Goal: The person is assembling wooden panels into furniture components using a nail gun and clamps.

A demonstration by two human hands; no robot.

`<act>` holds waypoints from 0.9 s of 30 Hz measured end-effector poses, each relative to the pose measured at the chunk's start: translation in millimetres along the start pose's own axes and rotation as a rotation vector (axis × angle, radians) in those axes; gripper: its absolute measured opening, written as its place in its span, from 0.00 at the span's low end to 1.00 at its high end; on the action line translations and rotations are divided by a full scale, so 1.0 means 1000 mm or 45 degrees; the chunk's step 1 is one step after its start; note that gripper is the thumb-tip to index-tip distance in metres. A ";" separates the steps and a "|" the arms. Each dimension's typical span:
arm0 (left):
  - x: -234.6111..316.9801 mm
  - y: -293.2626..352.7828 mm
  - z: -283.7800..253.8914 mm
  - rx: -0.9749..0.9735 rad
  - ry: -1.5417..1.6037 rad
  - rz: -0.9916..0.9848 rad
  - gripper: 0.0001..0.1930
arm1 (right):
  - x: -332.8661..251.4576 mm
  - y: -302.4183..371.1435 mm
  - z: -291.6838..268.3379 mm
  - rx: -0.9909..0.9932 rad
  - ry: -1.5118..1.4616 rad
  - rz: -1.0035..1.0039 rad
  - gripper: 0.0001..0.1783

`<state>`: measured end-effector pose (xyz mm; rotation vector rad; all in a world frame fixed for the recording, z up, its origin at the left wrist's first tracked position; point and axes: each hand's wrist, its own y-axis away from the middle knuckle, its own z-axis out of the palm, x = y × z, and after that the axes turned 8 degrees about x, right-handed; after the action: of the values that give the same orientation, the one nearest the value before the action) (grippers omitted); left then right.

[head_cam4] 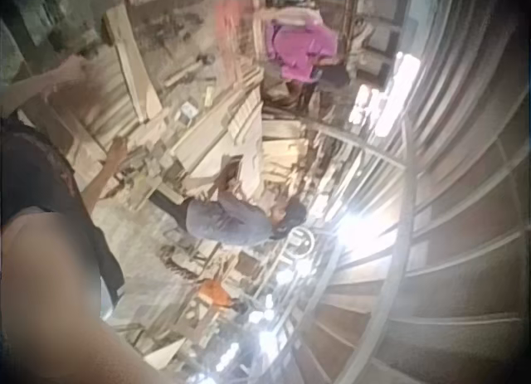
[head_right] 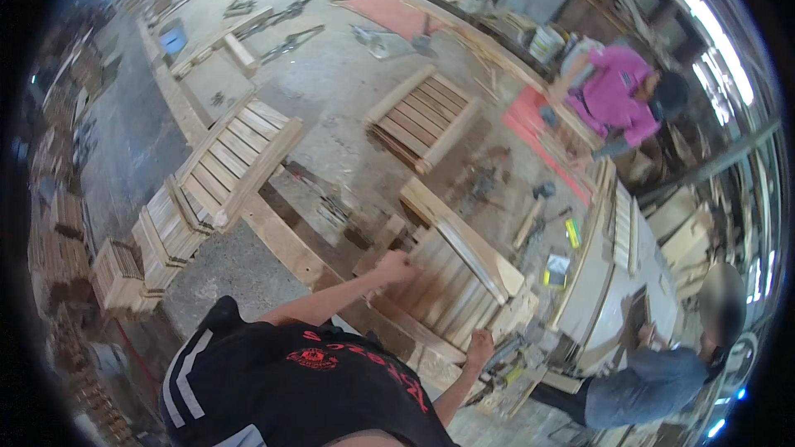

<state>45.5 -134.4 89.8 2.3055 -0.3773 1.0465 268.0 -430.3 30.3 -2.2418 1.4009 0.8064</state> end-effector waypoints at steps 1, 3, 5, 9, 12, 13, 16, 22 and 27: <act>-0.009 0.000 0.007 0.034 0.084 0.129 0.21 | -0.021 0.003 0.007 0.073 0.085 0.034 0.14; -0.001 0.002 0.019 0.186 0.263 0.450 0.22 | -0.050 -0.005 0.014 -0.017 0.278 0.187 0.20; 0.031 0.019 -0.022 0.105 0.442 0.471 0.22 | -0.068 -0.017 0.033 -0.006 0.248 0.309 0.24; 0.006 0.011 -0.172 0.230 0.690 0.384 0.22 | -0.084 -0.045 0.088 -0.136 -0.140 0.620 0.35; -0.081 0.011 -0.277 0.384 0.864 0.291 0.24 | -0.232 -0.023 0.152 -0.304 -0.863 0.497 0.34; -0.104 0.021 -0.312 0.485 0.857 0.281 0.24 | -0.266 -0.034 0.178 -0.414 -0.800 0.430 0.31; -0.183 0.060 -0.380 0.937 0.729 0.268 0.25 | -0.408 -0.027 0.256 -0.558 -0.828 0.028 0.21; -0.309 0.134 -0.398 1.153 0.364 -0.683 0.35 | -0.641 0.044 0.386 -0.821 -0.299 -1.120 0.29; -0.356 0.119 -0.407 1.299 0.308 -0.899 0.38 | -0.723 0.075 0.471 -1.030 -0.155 -1.199 0.31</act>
<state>-484.9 24.2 80.9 2.6833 1.2528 1.2413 -172.9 308.0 134.1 -2.8836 -0.2084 1.2016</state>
